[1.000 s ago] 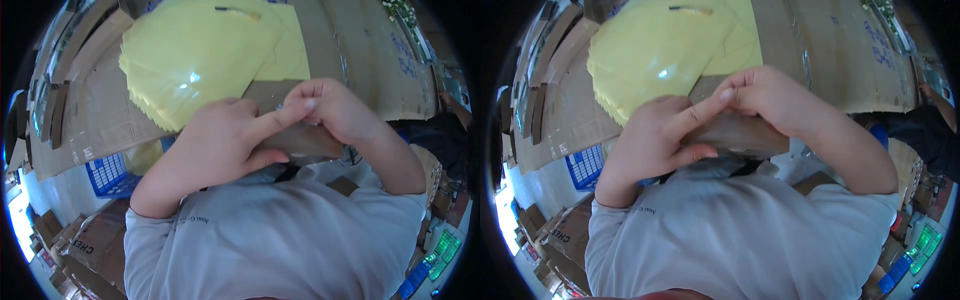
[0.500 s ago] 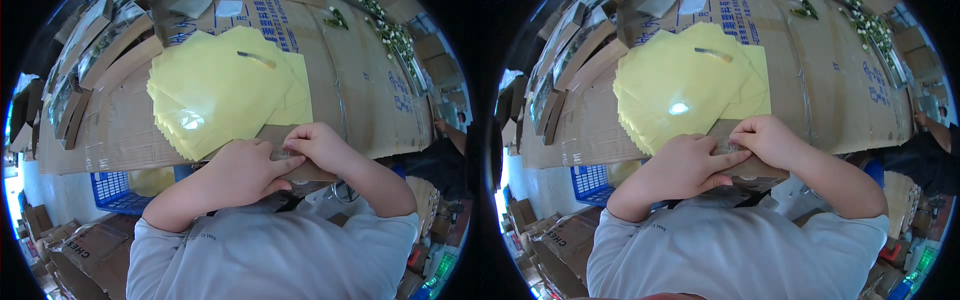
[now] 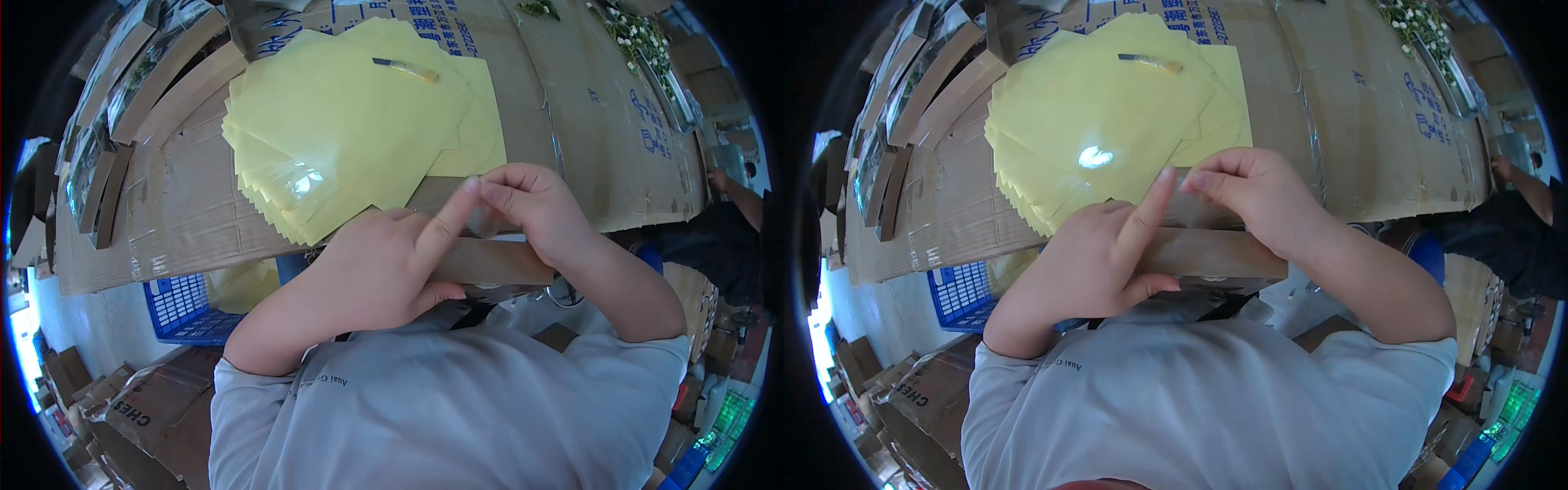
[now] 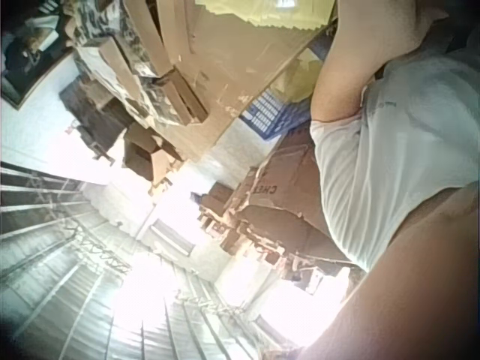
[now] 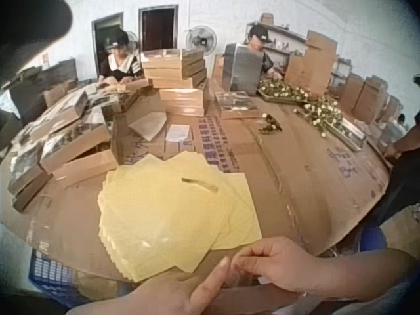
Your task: Packing decorative items and tissue paper into partitioned gift boxes in a workshop environment.
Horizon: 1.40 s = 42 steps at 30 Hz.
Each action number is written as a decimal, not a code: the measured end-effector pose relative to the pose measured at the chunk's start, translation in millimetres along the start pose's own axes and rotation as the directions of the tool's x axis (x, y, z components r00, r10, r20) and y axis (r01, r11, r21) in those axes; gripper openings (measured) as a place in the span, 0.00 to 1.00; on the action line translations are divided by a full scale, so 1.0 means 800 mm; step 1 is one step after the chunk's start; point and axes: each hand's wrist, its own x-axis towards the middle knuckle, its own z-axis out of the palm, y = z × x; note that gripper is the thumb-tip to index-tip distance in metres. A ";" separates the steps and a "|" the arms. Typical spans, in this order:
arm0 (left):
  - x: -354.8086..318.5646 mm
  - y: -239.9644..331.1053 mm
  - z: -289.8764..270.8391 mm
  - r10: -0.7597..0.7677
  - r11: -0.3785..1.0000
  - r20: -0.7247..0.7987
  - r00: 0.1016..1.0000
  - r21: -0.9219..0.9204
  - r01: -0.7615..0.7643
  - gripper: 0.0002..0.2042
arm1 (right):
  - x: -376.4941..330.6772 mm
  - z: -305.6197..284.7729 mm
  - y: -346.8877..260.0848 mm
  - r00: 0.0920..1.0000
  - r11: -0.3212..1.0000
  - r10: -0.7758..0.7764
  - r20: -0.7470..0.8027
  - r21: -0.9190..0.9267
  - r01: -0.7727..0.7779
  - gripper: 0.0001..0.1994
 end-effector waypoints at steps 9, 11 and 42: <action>0.004 -0.005 -0.005 0.012 1.000 0.109 0.994 0.018 -0.014 0.38 | 0.008 0.009 -0.006 0.993 0.947 0.074 0.097 -0.320 -0.039 0.07; 0.003 -0.003 -0.009 -0.025 0.999 0.187 0.982 0.028 0.020 0.31 | 0.010 0.010 -0.005 0.988 0.930 0.102 0.116 -0.363 -0.054 0.06; -0.009 -0.007 -0.009 -0.044 0.999 0.202 0.978 -0.017 0.048 0.24 | 0.026 0.016 -0.007 0.970 0.859 0.141 0.197 -0.511 -0.021 0.08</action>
